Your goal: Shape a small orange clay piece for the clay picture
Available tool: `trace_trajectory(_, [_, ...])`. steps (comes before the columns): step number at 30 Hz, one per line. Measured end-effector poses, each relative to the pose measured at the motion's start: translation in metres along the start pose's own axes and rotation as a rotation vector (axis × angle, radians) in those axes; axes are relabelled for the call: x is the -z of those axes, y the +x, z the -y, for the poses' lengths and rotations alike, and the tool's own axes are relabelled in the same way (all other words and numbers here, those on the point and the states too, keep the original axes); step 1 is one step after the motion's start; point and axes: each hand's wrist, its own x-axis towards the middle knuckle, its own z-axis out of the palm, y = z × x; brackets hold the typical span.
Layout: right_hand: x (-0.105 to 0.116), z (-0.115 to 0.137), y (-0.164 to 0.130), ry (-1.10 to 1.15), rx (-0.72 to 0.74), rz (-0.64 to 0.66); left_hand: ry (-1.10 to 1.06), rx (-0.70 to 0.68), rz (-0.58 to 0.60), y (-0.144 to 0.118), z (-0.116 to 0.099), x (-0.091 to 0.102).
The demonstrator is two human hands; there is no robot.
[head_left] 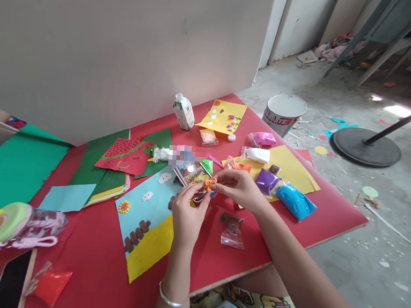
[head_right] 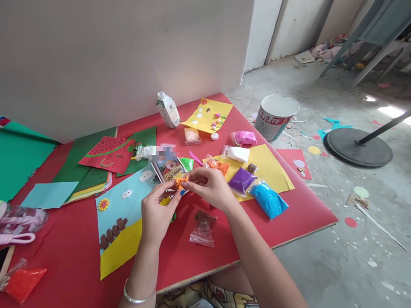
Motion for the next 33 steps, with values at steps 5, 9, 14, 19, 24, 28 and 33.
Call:
trace_trajectory(5, [-0.003,0.004,-0.001,0.01,0.013,0.092,-0.004,0.037,-0.061,-0.004,0.004,0.004])
trace_trajectory(9, [-0.017,0.01,-0.014,-0.008,0.035,0.166,0.011,0.068,-0.11,-0.021,0.003,0.017])
trace_trajectory(14, [-0.055,0.006,-0.045,-0.125,0.101,0.038,-0.039,0.084,-0.176,-0.06,0.0,0.03])
trace_trajectory(19, [-0.095,-0.006,-0.079,-0.32,0.223,-0.142,-0.047,0.105,-0.372,-0.099,0.01,0.037])
trace_trajectory(24, [-0.116,-0.027,-0.101,-0.402,0.419,-0.186,-0.045,0.081,-0.486,-0.128,0.023,0.037])
trace_trajectory(28, [-0.116,-0.043,-0.103,-0.289,0.378,-0.228,-0.109,0.019,-0.447,-0.139,0.025,0.037])
trace_trajectory(33, [-0.109,-0.052,-0.098,-0.082,0.322,-0.208,-0.182,-0.038,-0.291,-0.138,0.023,0.037])
